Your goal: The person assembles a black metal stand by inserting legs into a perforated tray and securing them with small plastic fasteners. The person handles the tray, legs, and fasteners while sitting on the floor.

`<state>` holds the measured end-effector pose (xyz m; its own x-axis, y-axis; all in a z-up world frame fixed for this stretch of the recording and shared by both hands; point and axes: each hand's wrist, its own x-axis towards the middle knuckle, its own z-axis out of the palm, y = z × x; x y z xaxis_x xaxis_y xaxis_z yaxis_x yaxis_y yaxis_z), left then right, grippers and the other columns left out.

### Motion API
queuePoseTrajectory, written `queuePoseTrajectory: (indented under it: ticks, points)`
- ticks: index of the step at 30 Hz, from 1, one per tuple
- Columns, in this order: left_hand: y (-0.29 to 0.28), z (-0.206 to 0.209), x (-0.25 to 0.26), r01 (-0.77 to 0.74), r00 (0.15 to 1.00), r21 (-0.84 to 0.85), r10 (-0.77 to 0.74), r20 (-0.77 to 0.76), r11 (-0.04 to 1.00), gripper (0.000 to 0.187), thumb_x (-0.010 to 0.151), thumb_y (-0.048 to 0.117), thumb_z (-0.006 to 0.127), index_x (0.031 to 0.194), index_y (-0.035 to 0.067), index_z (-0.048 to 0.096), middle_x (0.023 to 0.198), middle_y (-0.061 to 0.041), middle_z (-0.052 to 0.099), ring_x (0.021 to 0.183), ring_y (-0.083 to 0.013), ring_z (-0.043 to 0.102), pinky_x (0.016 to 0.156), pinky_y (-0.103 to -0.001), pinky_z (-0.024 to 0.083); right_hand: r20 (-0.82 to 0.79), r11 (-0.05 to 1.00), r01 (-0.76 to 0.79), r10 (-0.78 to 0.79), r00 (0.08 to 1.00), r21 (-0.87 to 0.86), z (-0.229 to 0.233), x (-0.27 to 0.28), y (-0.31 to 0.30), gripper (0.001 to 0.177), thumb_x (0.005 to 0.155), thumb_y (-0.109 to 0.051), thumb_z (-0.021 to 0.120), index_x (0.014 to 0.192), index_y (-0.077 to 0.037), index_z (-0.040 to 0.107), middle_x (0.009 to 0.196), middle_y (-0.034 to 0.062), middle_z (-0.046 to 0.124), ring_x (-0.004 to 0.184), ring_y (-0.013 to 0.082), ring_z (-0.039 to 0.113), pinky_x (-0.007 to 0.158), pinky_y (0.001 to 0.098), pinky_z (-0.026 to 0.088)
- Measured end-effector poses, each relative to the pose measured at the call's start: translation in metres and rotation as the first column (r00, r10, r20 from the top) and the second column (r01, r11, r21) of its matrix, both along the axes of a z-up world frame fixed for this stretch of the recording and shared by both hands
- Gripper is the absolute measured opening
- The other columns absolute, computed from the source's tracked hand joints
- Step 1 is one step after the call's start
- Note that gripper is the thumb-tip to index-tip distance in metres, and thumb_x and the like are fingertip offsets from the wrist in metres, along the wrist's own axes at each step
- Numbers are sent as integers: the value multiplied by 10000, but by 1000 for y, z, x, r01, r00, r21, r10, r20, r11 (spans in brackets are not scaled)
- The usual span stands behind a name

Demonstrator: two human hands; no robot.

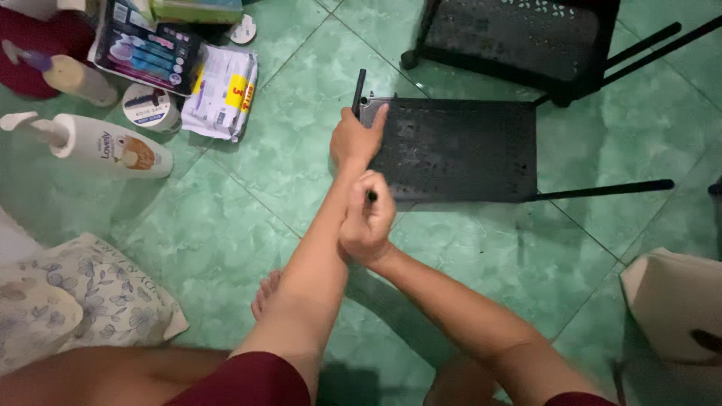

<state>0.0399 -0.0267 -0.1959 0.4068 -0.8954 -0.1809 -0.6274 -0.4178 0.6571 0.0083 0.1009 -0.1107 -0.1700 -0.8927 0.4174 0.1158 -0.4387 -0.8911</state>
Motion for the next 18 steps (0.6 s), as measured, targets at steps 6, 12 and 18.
queuePoseTrajectory:
  ticks: [6, 12, 18]
  points:
    - [10, 0, -1, 8, 984, -206, 30, 178, 978, 618, 700, 599, 624, 941, 35, 539, 973, -171, 525, 890, -366, 544, 724, -460, 448, -185, 992, 86, -67, 980, 94, -5, -7, -7, 351, 922, -162, 485, 613, -31, 381, 544, -8, 319, 522, 52, 313, 455, 257, 268]
    - [26, 9, -5, 101, 969, -240, -41, 244, 965, 623, 676, 562, 657, 976, 37, 508, 960, -161, 514, 892, -352, 516, 720, -444, 447, -182, 987, 123, -102, 978, 106, -6, -8, -20, 416, 902, -153, 507, 556, -27, 312, 508, 10, 273, 488, 53, 284, 427, 271, 235]
    - [32, 20, -3, 202, 961, -221, -149, 233, 954, 647, 671, 547, 681, 988, 32, 451, 966, -142, 511, 901, -336, 521, 684, -443, 451, -195, 996, -70, 80, 977, 60, -5, -23, -29, 413, 911, -113, 503, 550, -14, 328, 491, 37, 275, 434, 81, 290, 421, 290, 257]
